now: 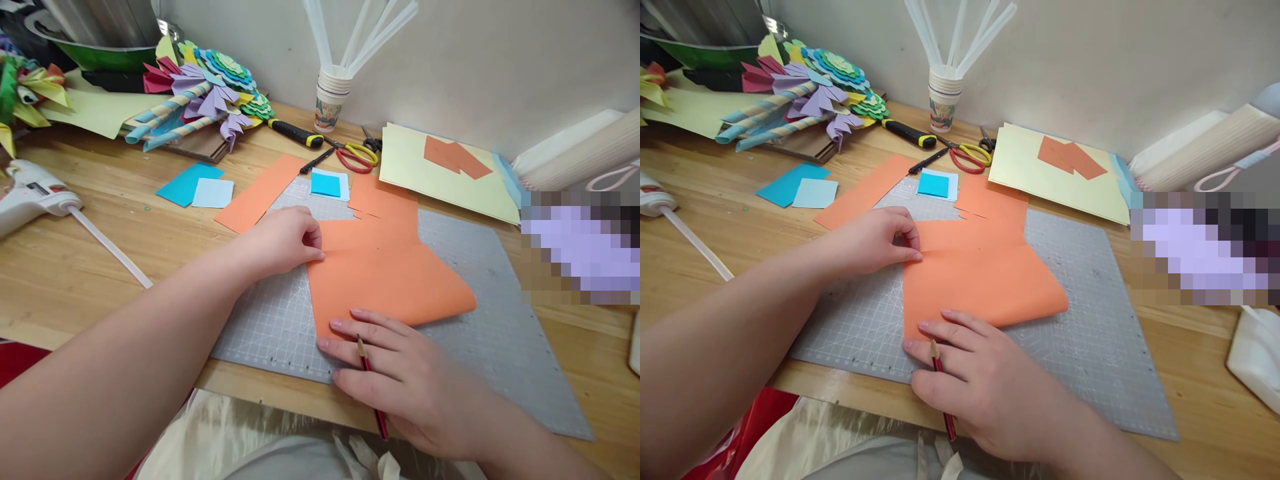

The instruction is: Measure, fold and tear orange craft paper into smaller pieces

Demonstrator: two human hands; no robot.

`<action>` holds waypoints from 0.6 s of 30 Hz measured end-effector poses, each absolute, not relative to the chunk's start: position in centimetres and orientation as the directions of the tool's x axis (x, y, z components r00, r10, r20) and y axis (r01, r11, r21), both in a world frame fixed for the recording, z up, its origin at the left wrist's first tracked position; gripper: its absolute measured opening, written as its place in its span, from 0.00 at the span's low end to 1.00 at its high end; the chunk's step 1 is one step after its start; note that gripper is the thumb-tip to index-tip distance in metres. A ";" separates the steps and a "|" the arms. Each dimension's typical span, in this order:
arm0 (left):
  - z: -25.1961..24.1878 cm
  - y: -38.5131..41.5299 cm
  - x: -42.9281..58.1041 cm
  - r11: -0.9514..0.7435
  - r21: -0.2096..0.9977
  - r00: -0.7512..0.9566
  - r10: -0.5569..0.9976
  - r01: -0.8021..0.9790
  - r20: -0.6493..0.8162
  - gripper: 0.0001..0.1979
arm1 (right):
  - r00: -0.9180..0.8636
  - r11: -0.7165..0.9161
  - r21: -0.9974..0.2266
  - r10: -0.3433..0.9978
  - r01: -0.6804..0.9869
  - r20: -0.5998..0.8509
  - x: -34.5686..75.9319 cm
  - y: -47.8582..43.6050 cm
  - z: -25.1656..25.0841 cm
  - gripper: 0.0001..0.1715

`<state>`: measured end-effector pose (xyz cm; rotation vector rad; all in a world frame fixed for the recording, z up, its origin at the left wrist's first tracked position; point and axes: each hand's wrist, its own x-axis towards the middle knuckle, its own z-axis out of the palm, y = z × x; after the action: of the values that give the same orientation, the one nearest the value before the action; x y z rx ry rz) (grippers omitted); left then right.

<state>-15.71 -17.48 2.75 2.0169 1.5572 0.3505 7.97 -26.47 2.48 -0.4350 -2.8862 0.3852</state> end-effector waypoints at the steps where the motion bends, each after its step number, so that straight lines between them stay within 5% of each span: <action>1: 2.7 -17.4 -15.8 -0.163 0.580 0.290 0.948 0.798 -0.133 0.06 | -0.937 0.923 -0.284 0.312 0.260 0.156 8.0 -26.5 2.4 0.17; 18: 2.1 -17.0 -16.2 -0.139 0.625 0.289 0.947 0.768 -0.144 0.07 | -0.941 0.922 -0.290 0.308 0.257 0.144 8.0 -26.5 2.4 0.18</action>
<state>-16.17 -16.97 2.13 1.9578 1.5295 0.3809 7.98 -26.52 2.42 -0.4289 -2.8946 0.4001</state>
